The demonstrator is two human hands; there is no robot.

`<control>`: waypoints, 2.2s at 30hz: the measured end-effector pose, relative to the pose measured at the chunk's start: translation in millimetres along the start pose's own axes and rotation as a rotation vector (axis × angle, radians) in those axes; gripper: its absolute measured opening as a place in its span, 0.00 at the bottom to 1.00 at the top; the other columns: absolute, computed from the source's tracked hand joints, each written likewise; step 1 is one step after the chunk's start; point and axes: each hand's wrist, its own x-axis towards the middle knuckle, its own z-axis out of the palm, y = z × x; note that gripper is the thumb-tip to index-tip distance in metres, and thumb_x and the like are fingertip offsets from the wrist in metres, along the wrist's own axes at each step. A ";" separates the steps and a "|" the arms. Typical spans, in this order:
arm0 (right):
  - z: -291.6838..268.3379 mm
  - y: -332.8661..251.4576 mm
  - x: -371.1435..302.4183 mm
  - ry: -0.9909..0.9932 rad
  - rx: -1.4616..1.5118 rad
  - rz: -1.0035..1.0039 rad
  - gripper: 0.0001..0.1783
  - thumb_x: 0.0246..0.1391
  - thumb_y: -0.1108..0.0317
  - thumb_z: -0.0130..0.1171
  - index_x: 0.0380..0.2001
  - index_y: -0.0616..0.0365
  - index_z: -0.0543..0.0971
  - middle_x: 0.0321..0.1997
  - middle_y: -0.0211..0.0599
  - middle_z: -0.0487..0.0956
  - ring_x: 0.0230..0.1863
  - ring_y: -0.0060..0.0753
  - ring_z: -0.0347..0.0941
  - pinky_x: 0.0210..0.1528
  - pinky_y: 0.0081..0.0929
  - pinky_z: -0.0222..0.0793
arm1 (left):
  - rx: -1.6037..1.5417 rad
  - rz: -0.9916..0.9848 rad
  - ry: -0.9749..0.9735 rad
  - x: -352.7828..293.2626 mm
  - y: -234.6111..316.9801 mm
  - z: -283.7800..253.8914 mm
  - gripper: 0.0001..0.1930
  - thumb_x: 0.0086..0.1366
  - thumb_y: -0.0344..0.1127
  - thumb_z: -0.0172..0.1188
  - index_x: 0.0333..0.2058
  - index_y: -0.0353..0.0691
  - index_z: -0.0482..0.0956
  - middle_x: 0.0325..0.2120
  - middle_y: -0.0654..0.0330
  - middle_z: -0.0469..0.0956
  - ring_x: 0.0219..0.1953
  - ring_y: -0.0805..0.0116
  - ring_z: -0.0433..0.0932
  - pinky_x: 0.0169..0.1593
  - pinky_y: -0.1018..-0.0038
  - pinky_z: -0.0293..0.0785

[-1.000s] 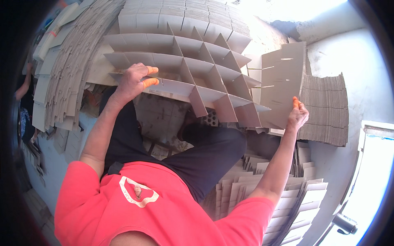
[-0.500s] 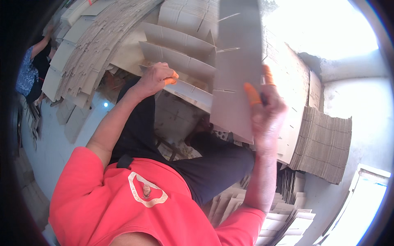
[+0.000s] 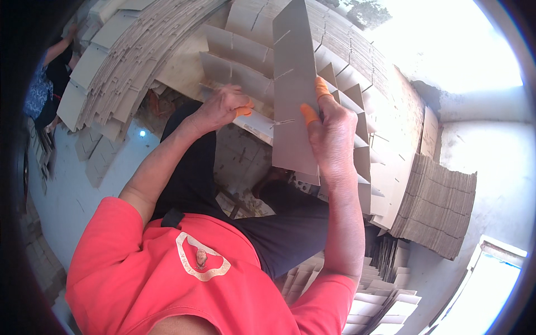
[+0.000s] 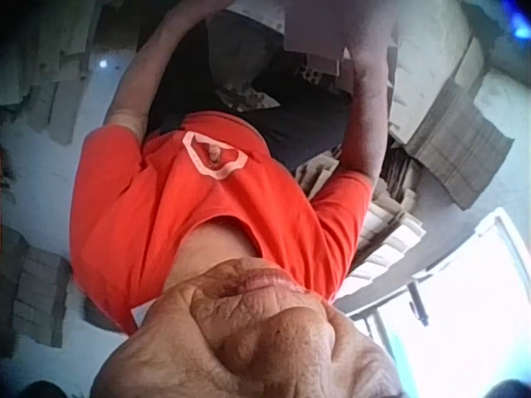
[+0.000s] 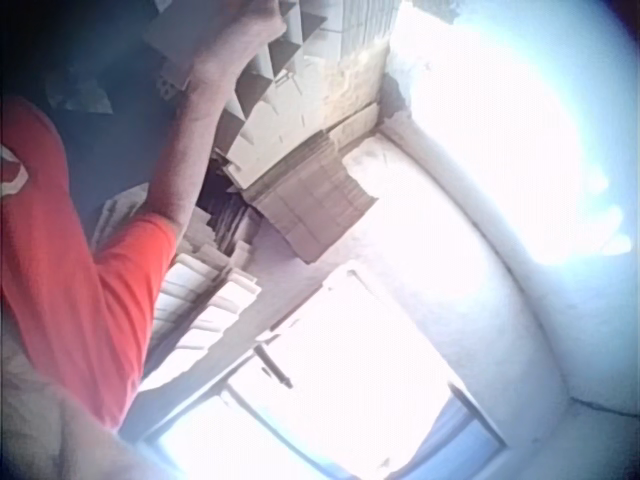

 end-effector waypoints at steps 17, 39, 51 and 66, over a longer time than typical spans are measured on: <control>18.1 4.0 -1.0 0.008 0.063 -0.078 0.04 0.48 0.83 0.59 0.26 0.72 0.73 0.21 0.50 0.71 0.18 0.25 0.58 0.24 0.18 0.61 | 0.060 0.007 -0.014 6.8 6.2 -1.2 0.07 0.49 0.32 0.65 0.26 0.36 0.80 0.19 0.54 0.73 0.29 0.55 0.74 0.34 0.63 0.71; 62.7 41.8 14.3 -0.289 -0.269 -0.167 0.07 0.49 0.76 0.53 0.33 0.61 0.76 0.32 0.50 0.77 0.36 0.54 0.74 0.38 0.45 0.68 | -0.042 0.114 0.000 14.5 4.1 0.0 0.05 0.49 0.28 0.63 0.26 0.36 0.80 0.21 0.58 0.77 0.27 0.61 0.74 0.35 0.68 0.69; -130.4 296.2 -117.5 0.179 -0.817 0.818 0.46 0.40 0.43 0.67 0.57 0.64 0.67 0.49 0.55 0.76 0.55 0.50 0.70 0.55 0.43 0.65 | 0.019 0.051 -0.043 14.7 9.7 -1.4 0.09 0.45 0.24 0.67 0.28 0.34 0.80 0.21 0.57 0.77 0.26 0.62 0.72 0.33 0.69 0.68; -164.7 346.0 -195.0 0.441 -0.402 0.674 0.20 0.40 0.58 0.71 0.27 0.63 0.76 0.27 0.48 0.80 0.28 0.43 0.77 0.35 0.36 0.71 | 0.012 -0.061 -0.099 19.9 14.2 0.1 0.09 0.46 0.23 0.67 0.30 0.32 0.81 0.24 0.57 0.79 0.28 0.66 0.74 0.32 0.73 0.70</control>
